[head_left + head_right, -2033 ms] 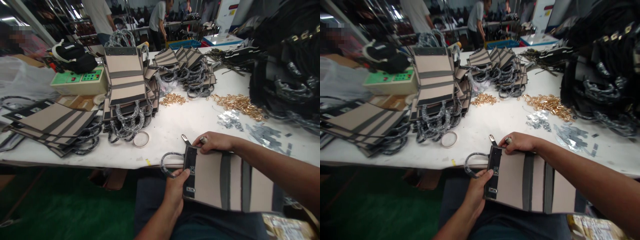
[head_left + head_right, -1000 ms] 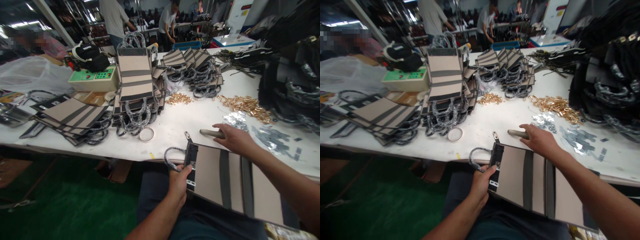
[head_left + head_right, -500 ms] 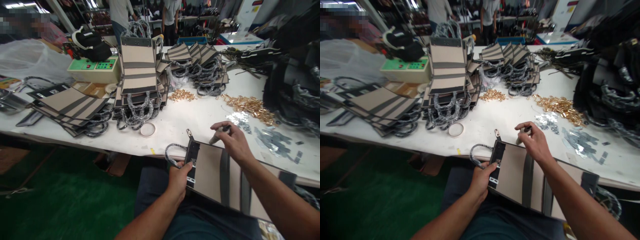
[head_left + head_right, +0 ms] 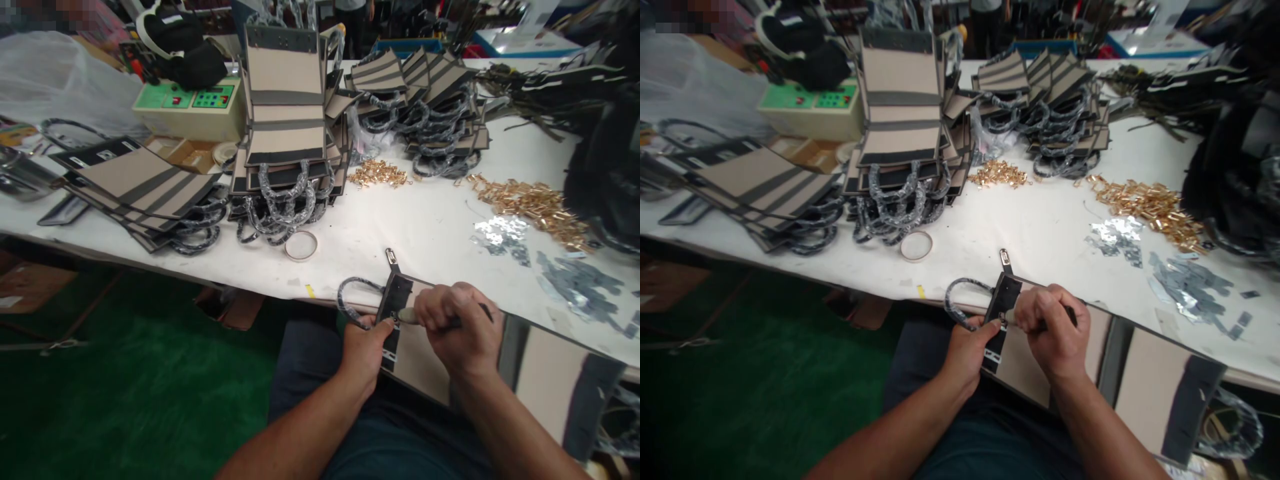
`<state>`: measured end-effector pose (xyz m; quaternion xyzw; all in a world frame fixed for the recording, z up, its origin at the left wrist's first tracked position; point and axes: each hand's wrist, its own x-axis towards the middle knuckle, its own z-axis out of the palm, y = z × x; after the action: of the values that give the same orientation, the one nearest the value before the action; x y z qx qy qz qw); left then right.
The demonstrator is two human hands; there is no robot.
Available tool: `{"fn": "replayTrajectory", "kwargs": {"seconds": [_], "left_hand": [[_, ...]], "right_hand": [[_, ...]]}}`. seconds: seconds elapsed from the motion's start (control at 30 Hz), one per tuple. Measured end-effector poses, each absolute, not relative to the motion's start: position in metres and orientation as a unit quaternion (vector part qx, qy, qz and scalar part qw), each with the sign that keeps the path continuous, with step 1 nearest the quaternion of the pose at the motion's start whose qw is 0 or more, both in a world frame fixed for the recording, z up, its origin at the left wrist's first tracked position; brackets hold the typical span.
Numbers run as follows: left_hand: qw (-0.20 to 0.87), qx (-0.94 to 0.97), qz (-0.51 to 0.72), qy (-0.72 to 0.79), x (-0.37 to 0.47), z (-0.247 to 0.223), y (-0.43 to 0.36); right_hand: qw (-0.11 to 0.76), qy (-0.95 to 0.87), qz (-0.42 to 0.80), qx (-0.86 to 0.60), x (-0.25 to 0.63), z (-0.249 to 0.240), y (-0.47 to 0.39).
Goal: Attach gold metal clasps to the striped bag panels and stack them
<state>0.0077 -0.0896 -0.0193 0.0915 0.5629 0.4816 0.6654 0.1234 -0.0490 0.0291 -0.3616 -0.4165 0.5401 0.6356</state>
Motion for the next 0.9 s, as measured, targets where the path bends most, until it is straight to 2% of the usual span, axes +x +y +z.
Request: {"fn": "replayTrajectory", "kwargs": {"seconds": [0.17,0.27,0.33,0.5,0.8,0.9], "left_hand": [[0.664,0.105,0.477,0.566,0.006,-0.016,-0.088],[0.652,0.113,0.493,0.565,0.006,-0.013,-0.088],[0.649,0.115,0.503,0.56,0.006,-0.012,-0.089],[0.652,0.123,0.513,0.545,0.007,-0.017,-0.094],[0.611,0.133,0.56,0.543,0.009,-0.021,-0.091],[0.622,0.126,0.556,0.537,0.009,-0.021,-0.091]], "right_hand": [[0.59,-0.516,0.49,-0.381,0.116,0.028,-0.054],[0.469,-0.633,0.447,-0.423,0.108,0.039,-0.049],[0.404,-0.65,0.446,-0.464,0.104,0.05,-0.04],[0.369,-0.612,0.503,-0.486,0.095,0.067,-0.023],[0.219,-0.734,0.486,-0.421,0.069,0.066,-0.021],[0.237,-0.736,0.47,-0.425,0.08,0.059,-0.022]]}}
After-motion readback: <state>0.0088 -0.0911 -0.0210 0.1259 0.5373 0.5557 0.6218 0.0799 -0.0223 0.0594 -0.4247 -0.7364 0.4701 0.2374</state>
